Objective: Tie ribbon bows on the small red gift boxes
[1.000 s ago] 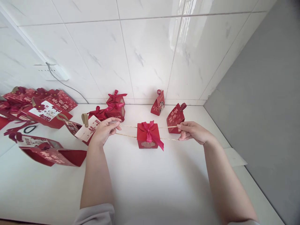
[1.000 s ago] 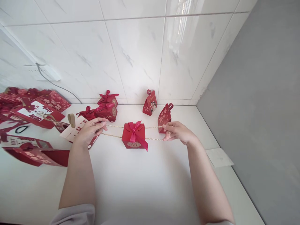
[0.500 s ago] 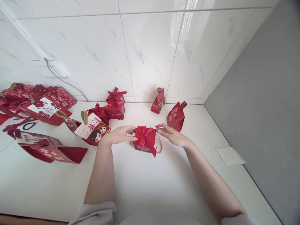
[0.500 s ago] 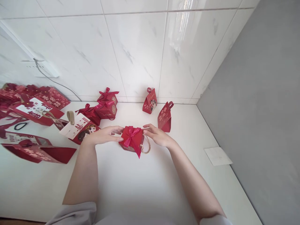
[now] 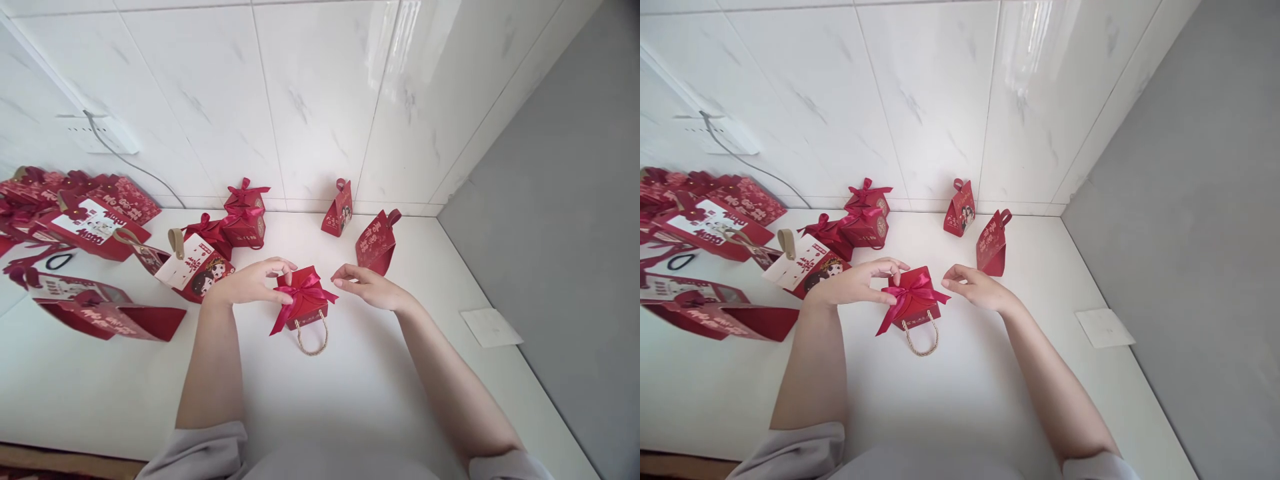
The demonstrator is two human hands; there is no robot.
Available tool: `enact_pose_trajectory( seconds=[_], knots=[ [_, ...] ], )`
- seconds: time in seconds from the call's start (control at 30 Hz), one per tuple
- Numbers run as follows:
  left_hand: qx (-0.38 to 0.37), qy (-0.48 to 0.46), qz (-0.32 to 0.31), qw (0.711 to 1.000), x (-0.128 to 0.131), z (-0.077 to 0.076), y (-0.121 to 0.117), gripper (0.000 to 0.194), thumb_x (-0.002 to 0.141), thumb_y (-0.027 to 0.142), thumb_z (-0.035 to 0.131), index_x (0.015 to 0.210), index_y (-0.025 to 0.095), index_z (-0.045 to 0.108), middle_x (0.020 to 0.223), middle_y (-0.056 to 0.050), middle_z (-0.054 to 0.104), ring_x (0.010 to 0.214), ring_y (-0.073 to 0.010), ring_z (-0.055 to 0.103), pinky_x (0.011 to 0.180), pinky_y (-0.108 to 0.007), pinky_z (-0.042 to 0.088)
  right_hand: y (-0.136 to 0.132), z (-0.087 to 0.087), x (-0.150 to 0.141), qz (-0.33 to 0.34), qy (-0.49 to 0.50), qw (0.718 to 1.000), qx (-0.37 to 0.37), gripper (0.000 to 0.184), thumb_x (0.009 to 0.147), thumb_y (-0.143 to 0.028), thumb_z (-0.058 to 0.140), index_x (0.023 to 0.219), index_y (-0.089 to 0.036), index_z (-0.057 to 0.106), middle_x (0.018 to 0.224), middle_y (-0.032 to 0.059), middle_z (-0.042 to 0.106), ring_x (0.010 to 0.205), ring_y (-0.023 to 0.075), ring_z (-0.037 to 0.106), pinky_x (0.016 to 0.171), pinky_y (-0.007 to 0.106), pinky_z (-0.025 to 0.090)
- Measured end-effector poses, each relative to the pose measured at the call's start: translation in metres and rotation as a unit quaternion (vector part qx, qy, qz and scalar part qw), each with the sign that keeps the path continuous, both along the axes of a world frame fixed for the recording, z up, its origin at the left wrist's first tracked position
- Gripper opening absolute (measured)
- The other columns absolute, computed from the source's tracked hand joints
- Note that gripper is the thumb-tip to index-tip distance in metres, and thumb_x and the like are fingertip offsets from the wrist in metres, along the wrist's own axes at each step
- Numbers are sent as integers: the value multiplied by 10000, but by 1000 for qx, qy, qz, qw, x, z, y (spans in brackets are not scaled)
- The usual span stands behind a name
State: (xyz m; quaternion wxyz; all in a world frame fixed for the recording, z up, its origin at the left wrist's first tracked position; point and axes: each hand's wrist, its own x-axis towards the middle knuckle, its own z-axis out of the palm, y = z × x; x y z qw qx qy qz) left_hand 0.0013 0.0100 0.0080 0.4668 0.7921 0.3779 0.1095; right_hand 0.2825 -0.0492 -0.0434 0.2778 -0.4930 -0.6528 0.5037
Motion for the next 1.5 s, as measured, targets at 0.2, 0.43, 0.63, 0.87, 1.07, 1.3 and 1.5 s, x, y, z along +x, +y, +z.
enact_pose_trajectory(
  seconds=[0.2, 0.43, 0.63, 0.87, 1.07, 1.3, 1.5],
  knots=[
    [-9, 36, 38, 999, -11, -6, 5, 185, 649, 386, 779, 708, 227, 706, 1306, -61, 577, 1201, -297, 521, 959, -334, 439, -1, -4, -5, 69, 17, 994, -84, 355, 788, -519, 657, 947, -202, 634, 743, 16, 638, 684, 160, 555, 620, 279, 407],
    [-84, 0, 35, 996, -18, -13, 12, 149, 706, 376, 733, 696, 227, 736, 1246, -61, 620, 1135, -286, 571, 913, -306, 467, 0, -3, 4, 93, 20, 993, -71, 270, 785, -462, 652, 792, -193, 666, 726, 8, 632, 642, 142, 537, 585, 262, 403],
    [-32, 13, -44, 998, 5, -15, 7, 180, 769, 368, 670, 708, 201, 694, 1017, -61, 674, 892, -209, 615, 748, -245, 464, -5, 13, 27, 209, -58, 972, -90, 216, 765, -406, 685, 772, -191, 694, 739, 20, 672, 678, 174, 583, 613, 275, 420],
    [-52, 13, -78, 996, 25, -19, 4, 239, 802, 402, 621, 709, 182, 613, 911, -35, 648, 788, -177, 557, 696, -246, 416, -8, 18, 13, 1, -41, 995, 86, 228, 885, -415, 536, 907, -220, 653, 962, 49, 666, 903, 211, 603, 821, 337, 452],
    [-45, 18, -76, 996, 24, -22, 6, 255, 824, 401, 588, 705, 176, 609, 800, -23, 591, 711, -153, 493, 643, -240, 386, -18, 3, -43, -22, -75, 963, 257, 68, 853, -305, 602, 869, -243, 625, 1260, 71, 538, 1207, 263, 475, 1005, 432, 378],
    [-68, 34, -77, 994, 27, -20, 6, 287, 850, 397, 533, 715, 153, 603, 793, -7, 569, 708, -129, 469, 660, -240, 375, -27, -3, -58, -41, -153, 936, 313, 88, 767, -149, 563, 823, -214, 540, 1255, 98, 529, 1249, 268, 437, 1006, 466, 383],
    [-57, 45, -72, 995, 25, -21, 8, 268, 845, 393, 544, 745, 156, 621, 923, -21, 617, 808, -146, 526, 728, -248, 397, -24, -8, -63, -37, -143, 938, 312, 118, 752, -127, 553, 820, -219, 523, 1229, 77, 534, 1240, 248, 446, 989, 431, 401]
  ],
)
